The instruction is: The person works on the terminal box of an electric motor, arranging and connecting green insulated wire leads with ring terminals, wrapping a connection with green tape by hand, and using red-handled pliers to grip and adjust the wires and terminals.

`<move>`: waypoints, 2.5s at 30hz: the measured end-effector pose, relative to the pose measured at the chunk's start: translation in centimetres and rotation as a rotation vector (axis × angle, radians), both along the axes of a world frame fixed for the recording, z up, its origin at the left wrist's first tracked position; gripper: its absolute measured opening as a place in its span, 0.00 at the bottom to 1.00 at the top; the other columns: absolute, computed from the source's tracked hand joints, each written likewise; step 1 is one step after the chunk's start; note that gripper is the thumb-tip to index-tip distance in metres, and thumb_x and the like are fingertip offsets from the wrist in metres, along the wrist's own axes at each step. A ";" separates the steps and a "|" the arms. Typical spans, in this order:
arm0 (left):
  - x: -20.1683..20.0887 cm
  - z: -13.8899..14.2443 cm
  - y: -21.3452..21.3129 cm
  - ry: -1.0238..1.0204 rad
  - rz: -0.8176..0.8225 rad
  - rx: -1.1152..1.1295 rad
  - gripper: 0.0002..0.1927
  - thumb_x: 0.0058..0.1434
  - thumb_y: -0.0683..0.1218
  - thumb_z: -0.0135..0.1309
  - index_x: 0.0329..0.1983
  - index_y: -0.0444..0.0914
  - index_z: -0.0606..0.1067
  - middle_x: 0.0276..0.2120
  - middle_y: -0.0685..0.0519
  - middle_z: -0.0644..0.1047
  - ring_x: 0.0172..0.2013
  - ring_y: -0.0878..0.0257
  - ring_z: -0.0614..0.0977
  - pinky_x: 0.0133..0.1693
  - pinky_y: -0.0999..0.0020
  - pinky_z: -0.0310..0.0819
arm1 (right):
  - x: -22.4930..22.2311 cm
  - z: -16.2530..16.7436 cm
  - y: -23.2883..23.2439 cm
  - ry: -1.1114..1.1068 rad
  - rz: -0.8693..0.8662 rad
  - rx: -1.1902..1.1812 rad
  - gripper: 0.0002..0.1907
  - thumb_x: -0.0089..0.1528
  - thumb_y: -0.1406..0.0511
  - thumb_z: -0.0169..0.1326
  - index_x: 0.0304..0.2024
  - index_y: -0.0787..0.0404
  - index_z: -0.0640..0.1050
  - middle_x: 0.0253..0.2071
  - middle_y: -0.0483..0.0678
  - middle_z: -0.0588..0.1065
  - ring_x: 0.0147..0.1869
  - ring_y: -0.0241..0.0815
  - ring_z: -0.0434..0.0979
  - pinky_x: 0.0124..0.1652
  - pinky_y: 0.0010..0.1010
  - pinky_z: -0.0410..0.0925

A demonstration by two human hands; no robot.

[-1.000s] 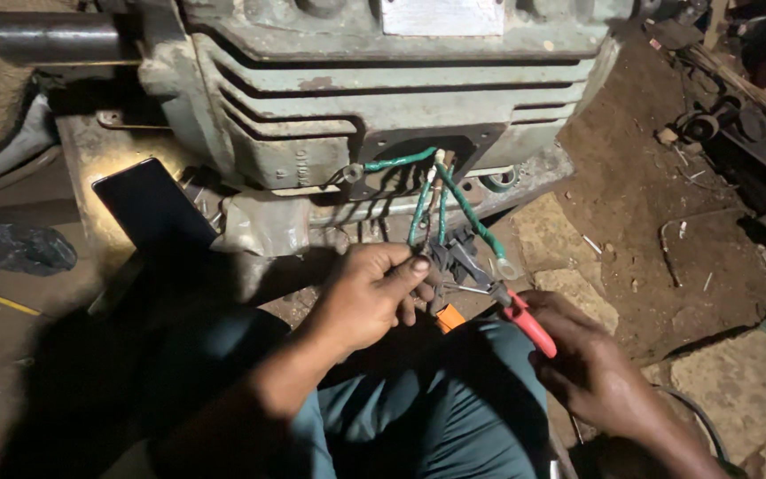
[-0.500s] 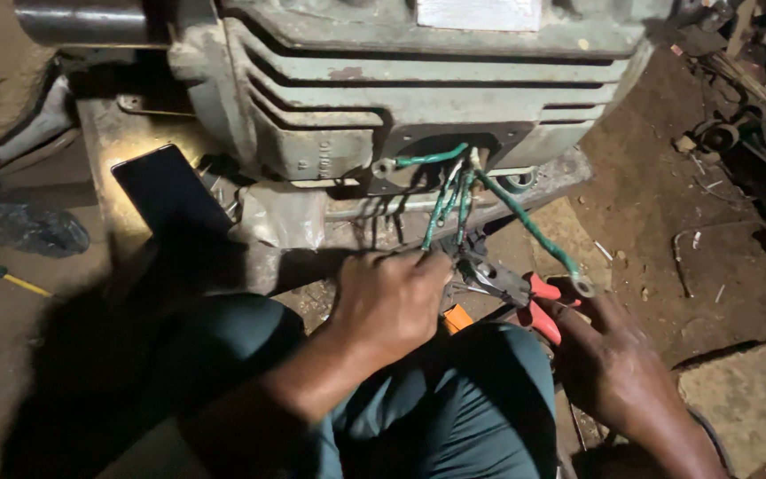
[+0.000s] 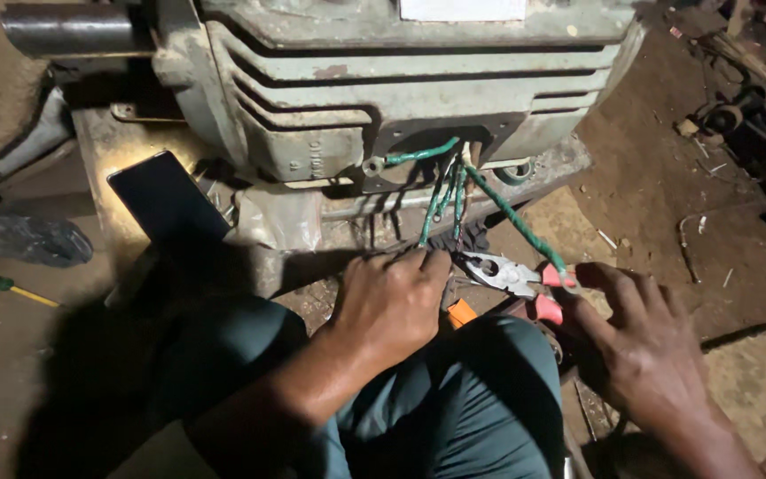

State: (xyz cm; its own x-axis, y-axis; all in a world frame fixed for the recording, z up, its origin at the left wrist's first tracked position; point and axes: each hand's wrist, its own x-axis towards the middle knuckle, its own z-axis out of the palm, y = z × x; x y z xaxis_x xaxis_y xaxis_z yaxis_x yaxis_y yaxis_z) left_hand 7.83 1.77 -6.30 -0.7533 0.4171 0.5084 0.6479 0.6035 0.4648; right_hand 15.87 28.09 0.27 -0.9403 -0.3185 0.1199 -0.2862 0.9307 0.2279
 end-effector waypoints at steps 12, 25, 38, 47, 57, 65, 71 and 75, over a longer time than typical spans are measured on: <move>-0.7 1.0 -0.7 -0.322 -0.116 0.226 0.11 0.65 0.47 0.53 0.30 0.37 0.72 0.24 0.45 0.77 0.25 0.47 0.82 0.27 0.51 0.73 | 0.7 -1.6 2.9 -0.426 -0.298 -0.371 0.23 0.53 0.65 0.62 0.53 0.49 0.80 0.55 0.43 0.74 0.52 0.51 0.79 0.49 0.41 0.74; -0.9 1.2 -1.0 -0.782 -0.205 0.339 0.13 0.64 0.50 0.54 0.33 0.35 0.80 0.24 0.48 0.82 0.25 0.58 0.85 0.28 0.62 0.75 | 8.2 -10.1 0.5 -0.742 -0.291 -1.667 0.35 0.48 0.81 0.46 0.61 0.69 0.74 0.58 0.56 0.80 0.62 0.47 0.78 0.59 0.37 0.70; -1.7 1.8 -2.4 -0.252 -0.021 0.121 0.13 0.63 0.45 0.56 0.50 0.39 0.75 0.34 0.47 0.81 0.32 0.54 0.83 0.35 0.59 0.76 | 8.1 -10.6 -3.4 -0.909 -0.285 -2.011 0.35 0.56 0.77 0.50 0.68 0.65 0.67 0.58 0.53 0.77 0.55 0.40 0.77 0.50 0.34 0.72; -3.2 5.8 -2.1 0.270 -0.207 -0.089 0.31 0.54 0.36 0.56 0.64 0.36 0.71 0.55 0.43 0.75 0.53 0.47 0.80 0.51 0.58 0.79 | 8.7 -12.4 -4.8 -0.967 -0.255 -2.159 0.39 0.44 0.74 0.47 0.62 0.68 0.71 0.52 0.57 0.81 0.48 0.39 0.80 0.44 0.25 0.69; -7.4 6.1 2.8 0.263 -0.285 -0.358 0.05 0.65 0.42 0.61 0.32 0.43 0.83 0.40 0.53 0.83 0.36 0.60 0.84 0.34 0.61 0.79 | 9.2 -12.4 -4.5 -0.912 -0.320 -2.259 0.37 0.45 0.74 0.47 0.60 0.68 0.72 0.57 0.57 0.80 0.53 0.38 0.80 0.44 0.22 0.67; -7.5 4.2 4.8 0.284 -0.341 -0.259 0.02 0.55 0.42 0.58 0.29 0.40 0.81 0.34 0.52 0.80 0.32 0.57 0.80 0.29 0.59 0.73 | 9.5 -12.1 -5.1 -0.681 -0.407 -2.087 0.51 0.47 0.77 0.47 0.77 0.59 0.63 0.71 0.49 0.72 0.49 0.41 0.77 0.40 0.28 0.67; -7.4 2.9 5.5 0.356 -0.338 -0.219 0.04 0.54 0.40 0.55 0.28 0.39 0.80 0.35 0.49 0.78 0.34 0.54 0.80 0.35 0.56 0.73 | 7.9 -10.9 -5.8 -0.532 -0.542 -1.972 0.50 0.42 0.78 0.43 0.71 0.59 0.65 0.69 0.44 0.69 0.65 0.31 0.72 0.53 0.25 0.69; -7.3 2.7 5.4 0.308 -0.337 -0.295 0.05 0.54 0.40 0.55 0.31 0.39 0.81 0.34 0.49 0.77 0.35 0.54 0.81 0.36 0.55 0.74 | 6.2 -9.9 -5.8 -0.509 -0.563 -2.095 0.48 0.44 0.79 0.42 0.70 0.60 0.65 0.68 0.45 0.70 0.58 0.39 0.77 0.48 0.30 0.72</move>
State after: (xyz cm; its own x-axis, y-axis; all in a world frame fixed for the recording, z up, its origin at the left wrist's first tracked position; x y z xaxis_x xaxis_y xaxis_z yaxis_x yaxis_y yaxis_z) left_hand 0.57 7.18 -3.63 -0.3874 0.7684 0.5094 0.9077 0.4145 0.0651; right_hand 22.02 22.24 -9.68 -0.9142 0.1307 -0.3836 0.3218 -0.3412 -0.8832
